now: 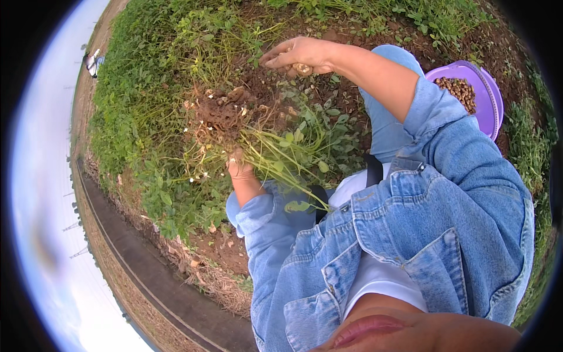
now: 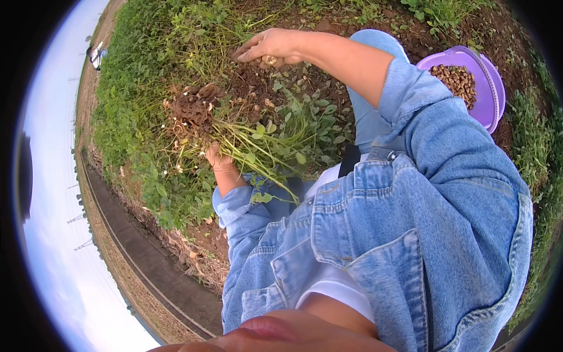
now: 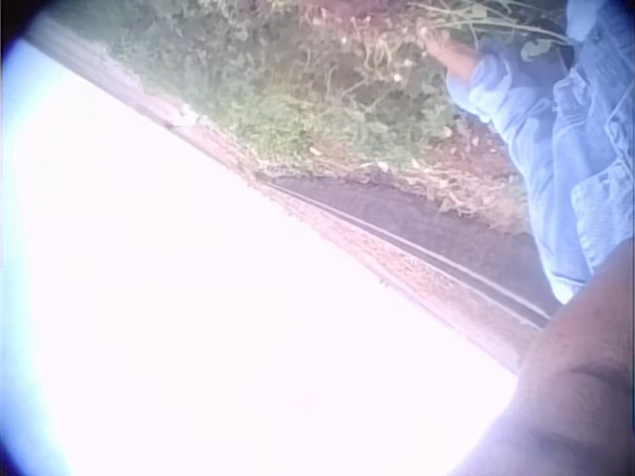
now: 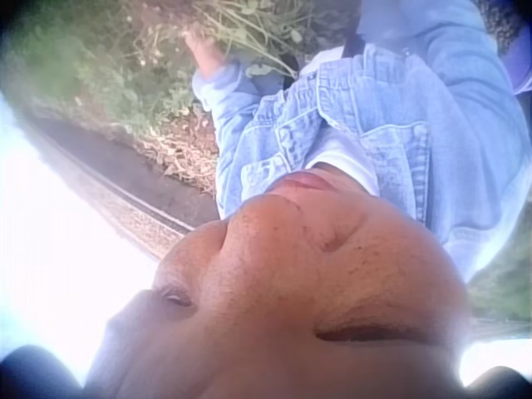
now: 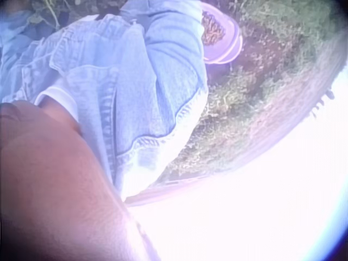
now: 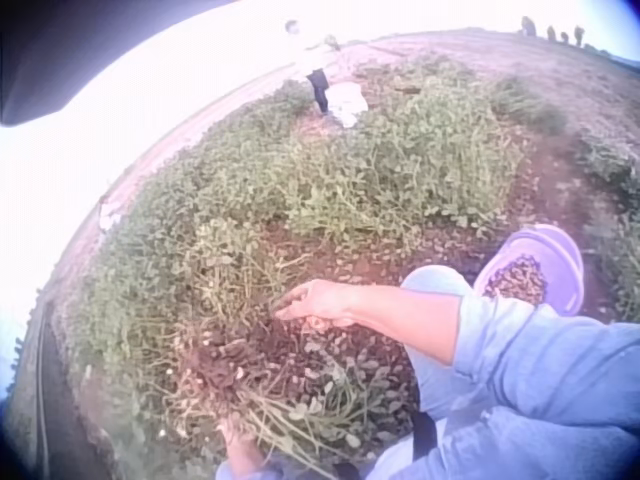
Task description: The person squats in a peanut field and pulls up peanut plants by hand, shaking off soil and detaching peanuts from the roots. The peanuts are placed into a purple bucket beside them.
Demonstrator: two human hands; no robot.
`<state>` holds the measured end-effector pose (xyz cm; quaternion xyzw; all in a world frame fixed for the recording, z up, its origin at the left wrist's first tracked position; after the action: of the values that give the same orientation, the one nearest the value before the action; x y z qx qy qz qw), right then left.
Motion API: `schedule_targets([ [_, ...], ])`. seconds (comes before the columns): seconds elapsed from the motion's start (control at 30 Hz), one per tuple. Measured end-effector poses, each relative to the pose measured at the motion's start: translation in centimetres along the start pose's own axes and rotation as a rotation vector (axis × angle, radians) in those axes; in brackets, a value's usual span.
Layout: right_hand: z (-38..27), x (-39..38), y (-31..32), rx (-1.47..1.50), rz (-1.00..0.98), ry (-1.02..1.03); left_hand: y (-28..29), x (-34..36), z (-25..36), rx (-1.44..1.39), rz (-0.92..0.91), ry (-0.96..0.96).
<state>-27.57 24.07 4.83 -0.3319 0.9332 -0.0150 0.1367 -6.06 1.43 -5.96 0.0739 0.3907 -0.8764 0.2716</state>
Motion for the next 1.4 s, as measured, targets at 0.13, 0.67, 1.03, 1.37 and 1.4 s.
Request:
schedule_targets([
  [0.13,0.8,0.4,0.3,0.065,-0.058,-0.010,-0.2,0.1,0.1,0.001,-0.001,0.019],
  [0.67,-1.1,-9.2,26.9,0.000,0.651,0.046,2.8,1.5,0.8,0.078,-0.015,0.000],
  [1.03,4.8,-12.4,31.8,-0.971,0.828,0.254,0.0,1.0,0.4,0.075,-0.062,-0.055],
  [1.37,5.0,-4.1,-6.7,-0.678,-0.530,0.070,-3.4,1.1,0.0,0.143,0.204,-0.163],
  [1.4,5.2,-4.8,-8.0,-0.564,-0.574,-0.026,-3.4,1.3,0.2,0.201,0.313,-0.204],
])
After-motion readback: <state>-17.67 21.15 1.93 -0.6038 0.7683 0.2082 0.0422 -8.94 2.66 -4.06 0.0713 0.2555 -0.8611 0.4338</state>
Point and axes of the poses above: each hand's wrist, its own x-axis towards the middle knuckle, its own y-axis out of the back of the hand, z = x × y, the point moved 5 cm from there along x, towards the middle knuckle, and after that the axes turned 15 degrees about z, right-handed, at the moved point
